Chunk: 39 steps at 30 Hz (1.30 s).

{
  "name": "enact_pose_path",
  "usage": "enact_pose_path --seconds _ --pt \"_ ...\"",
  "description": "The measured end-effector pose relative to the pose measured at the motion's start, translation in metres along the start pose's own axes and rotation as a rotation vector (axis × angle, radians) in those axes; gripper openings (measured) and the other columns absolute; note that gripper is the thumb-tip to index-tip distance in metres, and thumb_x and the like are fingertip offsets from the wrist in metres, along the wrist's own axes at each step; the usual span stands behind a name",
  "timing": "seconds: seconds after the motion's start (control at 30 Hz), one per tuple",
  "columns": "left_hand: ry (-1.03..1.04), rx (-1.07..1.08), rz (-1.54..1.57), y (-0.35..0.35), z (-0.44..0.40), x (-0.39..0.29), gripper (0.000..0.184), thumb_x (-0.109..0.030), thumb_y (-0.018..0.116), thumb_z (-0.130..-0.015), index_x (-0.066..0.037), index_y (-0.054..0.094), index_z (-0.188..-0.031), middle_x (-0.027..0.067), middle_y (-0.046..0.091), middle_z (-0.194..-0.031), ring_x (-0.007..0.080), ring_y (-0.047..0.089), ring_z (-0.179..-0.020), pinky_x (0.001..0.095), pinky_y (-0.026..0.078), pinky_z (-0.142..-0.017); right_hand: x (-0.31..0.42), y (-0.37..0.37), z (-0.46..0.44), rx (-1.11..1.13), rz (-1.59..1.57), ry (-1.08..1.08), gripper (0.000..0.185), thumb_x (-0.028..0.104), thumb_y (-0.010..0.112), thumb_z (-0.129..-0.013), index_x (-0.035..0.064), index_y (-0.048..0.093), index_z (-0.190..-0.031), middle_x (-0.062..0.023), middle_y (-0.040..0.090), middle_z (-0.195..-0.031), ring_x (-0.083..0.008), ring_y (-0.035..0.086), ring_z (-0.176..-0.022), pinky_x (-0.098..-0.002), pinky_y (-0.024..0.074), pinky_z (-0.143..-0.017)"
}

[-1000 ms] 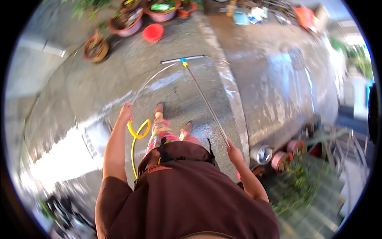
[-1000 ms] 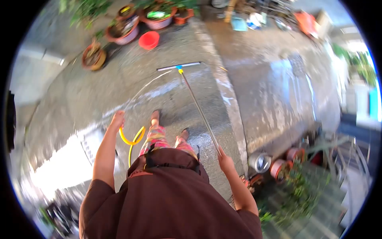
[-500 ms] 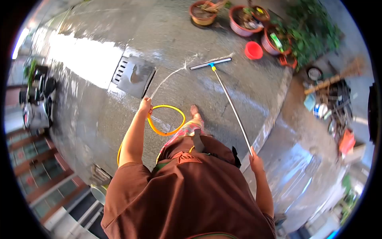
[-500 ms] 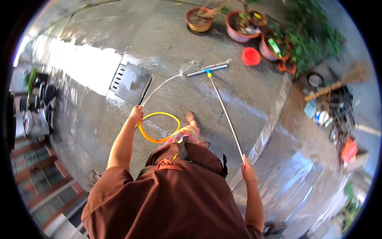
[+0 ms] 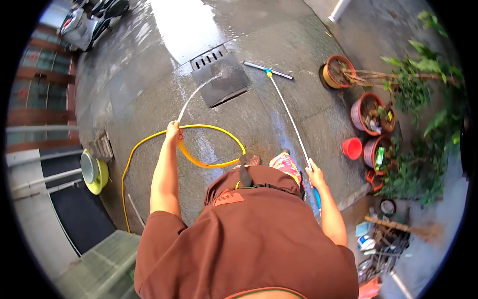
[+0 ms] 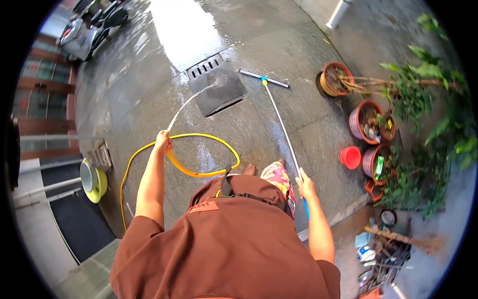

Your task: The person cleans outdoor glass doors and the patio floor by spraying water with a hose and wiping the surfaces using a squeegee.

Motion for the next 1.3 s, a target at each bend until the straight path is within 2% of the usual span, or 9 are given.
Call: enact_pose_path --seconds 0.07,0.67,0.8,0.93,1.0,1.03,1.13,1.17,1.3 --pt "0.015 -0.100 0.016 -0.015 0.001 -0.007 0.023 -0.030 0.043 -0.097 -0.011 0.047 -0.110 0.0038 0.045 -0.061 0.0139 0.039 -0.040 0.0340 0.039 -0.038 0.033 -0.017 -0.041 0.035 -0.042 0.030 0.056 0.020 0.058 -0.092 0.0269 0.037 -0.144 -0.0023 0.044 -0.053 -0.0120 0.041 -0.037 -0.0315 0.0382 -0.033" --pt "-0.187 -0.640 0.303 0.016 0.047 -0.059 0.021 -0.031 0.039 -0.099 -0.012 0.047 -0.105 0.0032 0.045 -0.057 0.0124 0.039 -0.036 0.0297 0.035 -0.031 0.377 -0.097 -0.372 0.302 0.428 -0.406 0.057 0.018 0.060 -0.091 0.0220 0.038 -0.143 -0.0035 0.045 -0.055 -0.0138 0.045 -0.042 -0.0334 0.0414 -0.040" --pt "-0.230 -0.667 0.417 0.014 0.032 -0.058 0.022 -0.033 0.040 -0.100 -0.013 0.045 -0.104 0.0032 0.044 -0.055 0.0131 0.039 -0.034 0.0297 0.035 -0.030 0.448 -0.040 -0.431 0.319 0.615 -0.751 0.056 0.023 0.061 -0.089 0.0186 0.041 -0.141 -0.0176 0.065 -0.081 -0.0225 0.058 -0.051 -0.0379 0.0475 -0.051" --pt "-0.278 -0.699 0.476 -0.011 -0.013 -0.069 0.022 -0.033 0.040 -0.099 -0.013 0.045 -0.105 0.0028 0.043 -0.053 0.0134 0.038 -0.033 0.0303 0.034 -0.030 0.543 0.034 -0.440 0.389 0.803 -0.750 0.057 0.027 0.062 -0.088 0.0196 0.042 -0.140 -0.0212 0.066 -0.096 -0.0269 0.065 -0.063 -0.0397 0.0509 -0.061" --pt "-0.258 -0.703 0.488 -0.031 -0.045 -0.093 0.022 -0.033 0.040 -0.099 -0.013 0.046 -0.105 0.0020 0.042 -0.054 0.0126 0.037 -0.034 0.0300 0.034 -0.030 0.594 0.068 -0.431 0.462 0.812 -0.669 0.055 0.027 0.061 -0.088 0.0204 0.042 -0.139 -0.0221 0.057 -0.122 -0.0347 0.054 -0.117 -0.0404 0.0434 -0.096" --pt "-0.247 -0.699 0.493 -0.041 -0.060 -0.105 0.022 -0.033 0.040 -0.099 -0.013 0.046 -0.106 0.0015 0.042 -0.054 0.0120 0.037 -0.034 0.0298 0.034 -0.030 0.619 0.087 -0.426 0.402 0.882 -0.825 0.054 0.026 0.060 -0.089 0.0192 0.043 -0.140 -0.0212 0.065 -0.108 -0.0330 0.065 -0.097 -0.0405 0.0506 -0.082" --pt "-0.267 -0.713 0.483 -0.079 -0.098 -0.145 0.021 -0.032 0.040 -0.099 -0.013 0.046 -0.106 0.0013 0.042 -0.055 0.0113 0.037 -0.035 0.0297 0.035 -0.031 0.692 0.116 -0.417 0.558 0.794 -0.536 0.053 0.023 0.060 -0.089 0.0176 0.043 -0.140 -0.0185 0.067 -0.087 -0.0258 0.065 -0.062 -0.0387 0.0517 -0.059" --pt "-0.263 -0.713 0.478 -0.090 -0.111 -0.156 0.020 -0.032 0.041 -0.099 -0.013 0.046 -0.106 0.0014 0.042 -0.055 0.0113 0.037 -0.035 0.0296 0.035 -0.031 0.702 0.125 -0.431 0.609 0.703 -0.597 0.054 0.020 0.059 -0.090 0.0133 0.042 -0.141 -0.0089 0.056 -0.061 -0.0146 0.049 -0.040 -0.0333 0.0424 -0.041" --pt "-0.267 -0.714 0.468 -0.131 -0.165 -0.204 0.020 -0.029 0.041 -0.099 -0.012 0.046 -0.107 0.0028 0.043 -0.053 0.0121 0.038 -0.034 0.0299 0.033 -0.030 0.748 0.137 -0.465 0.717 0.556 -0.504 0.048 0.015 0.056 -0.092 0.0166 0.046 -0.139 -0.0040 0.052 -0.056 -0.0133 0.047 -0.041 -0.0313 0.0395 -0.037"
Point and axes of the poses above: each hand's wrist, its own z-axis away from the middle knuckle, its own y-axis out of the palm, x = y × z, the point moved 2 cm from there along -z, towards the middle knuckle
